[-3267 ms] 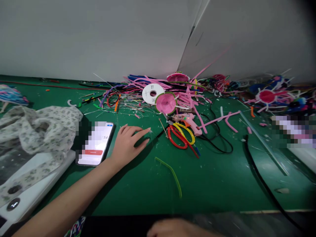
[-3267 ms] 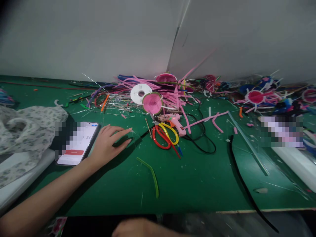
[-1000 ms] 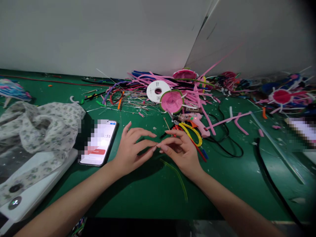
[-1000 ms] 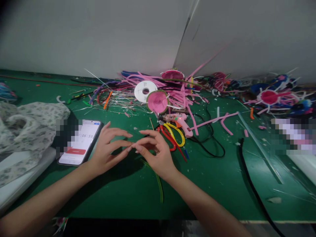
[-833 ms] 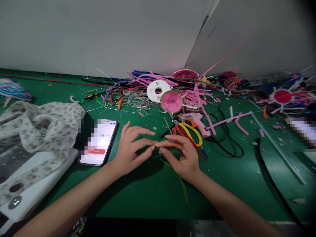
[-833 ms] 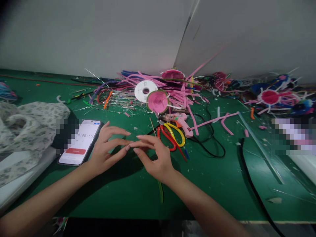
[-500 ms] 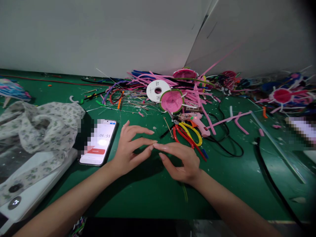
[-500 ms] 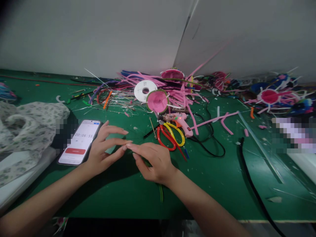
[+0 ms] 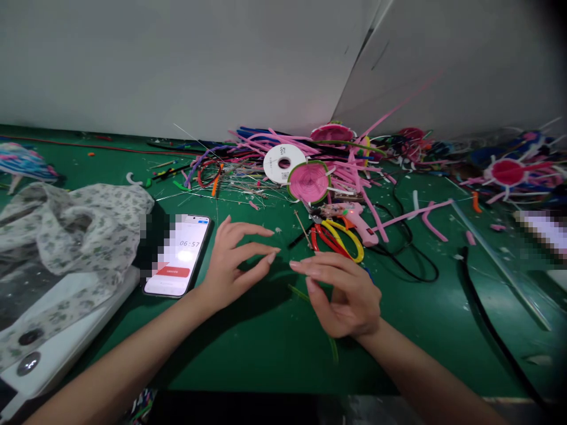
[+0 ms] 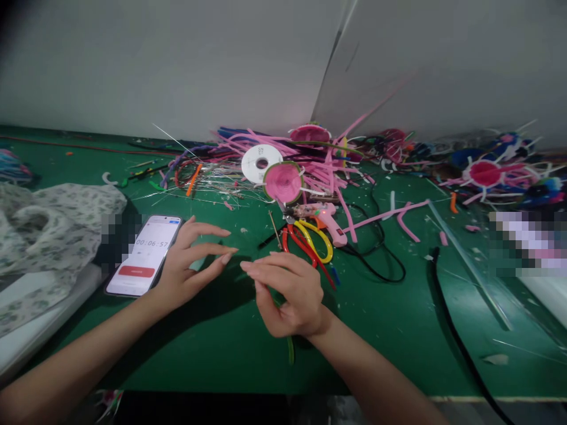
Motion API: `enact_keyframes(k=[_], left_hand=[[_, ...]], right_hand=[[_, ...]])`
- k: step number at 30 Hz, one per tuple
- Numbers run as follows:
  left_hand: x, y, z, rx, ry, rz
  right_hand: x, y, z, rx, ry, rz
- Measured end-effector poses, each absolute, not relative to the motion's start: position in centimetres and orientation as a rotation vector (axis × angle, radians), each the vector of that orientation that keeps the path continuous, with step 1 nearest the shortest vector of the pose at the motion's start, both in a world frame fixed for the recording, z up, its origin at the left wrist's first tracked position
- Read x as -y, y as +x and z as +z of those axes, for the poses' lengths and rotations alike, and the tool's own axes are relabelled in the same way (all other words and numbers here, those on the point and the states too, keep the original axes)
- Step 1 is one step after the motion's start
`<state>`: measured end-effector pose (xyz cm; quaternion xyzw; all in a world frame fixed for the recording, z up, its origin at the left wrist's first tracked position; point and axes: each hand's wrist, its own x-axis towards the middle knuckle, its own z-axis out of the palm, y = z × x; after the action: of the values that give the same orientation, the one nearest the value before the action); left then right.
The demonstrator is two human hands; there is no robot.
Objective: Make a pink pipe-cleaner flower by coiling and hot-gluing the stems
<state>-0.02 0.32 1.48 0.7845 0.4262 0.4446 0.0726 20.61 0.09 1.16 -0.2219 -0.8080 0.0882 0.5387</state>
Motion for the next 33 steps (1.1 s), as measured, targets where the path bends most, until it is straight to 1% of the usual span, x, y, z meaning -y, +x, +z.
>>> enact_keyframes(k=[3,7,11,15,18,23,30,33], left_hand=[[-0.5,-0.1,1.4,-1.295,2.327,1.309],[-0.3,0.1,1.4,-1.274,2.338,1.243],[-0.1,0.2,1.4,-1.273,2.336,1.192],[-0.1,0.3,1.3,-1.293,2.336,1.273],[-0.2,0.3,1.0,-1.291,2.379,1.291],[-0.2,0.3,1.0,-1.271,2.397,1.236],[0.0,0.5,1.1,-1.289,2.373,1.342],[0.1,0.5,1.0,-1.329,2.352,1.324]], right_hand=[[0.1,20.5,1.0,1.782,-0.646,0.424],[-0.2,20.2,0.8,1.528,-0.794,0.859],[-1.2,20.0,1.3,1.259,-0.803,1.281],[-2.1,20.1,1.8,1.025,-0.761,1.537],[-2.4,20.4,1.9,0.902,-0.747,1.665],[-2.8,20.9,1.7,0.772,-0.734,1.773],[-2.6,20.8,1.5,0.885,-0.658,1.83],[-2.2,20.4,1.5,0.925,-0.612,1.872]])
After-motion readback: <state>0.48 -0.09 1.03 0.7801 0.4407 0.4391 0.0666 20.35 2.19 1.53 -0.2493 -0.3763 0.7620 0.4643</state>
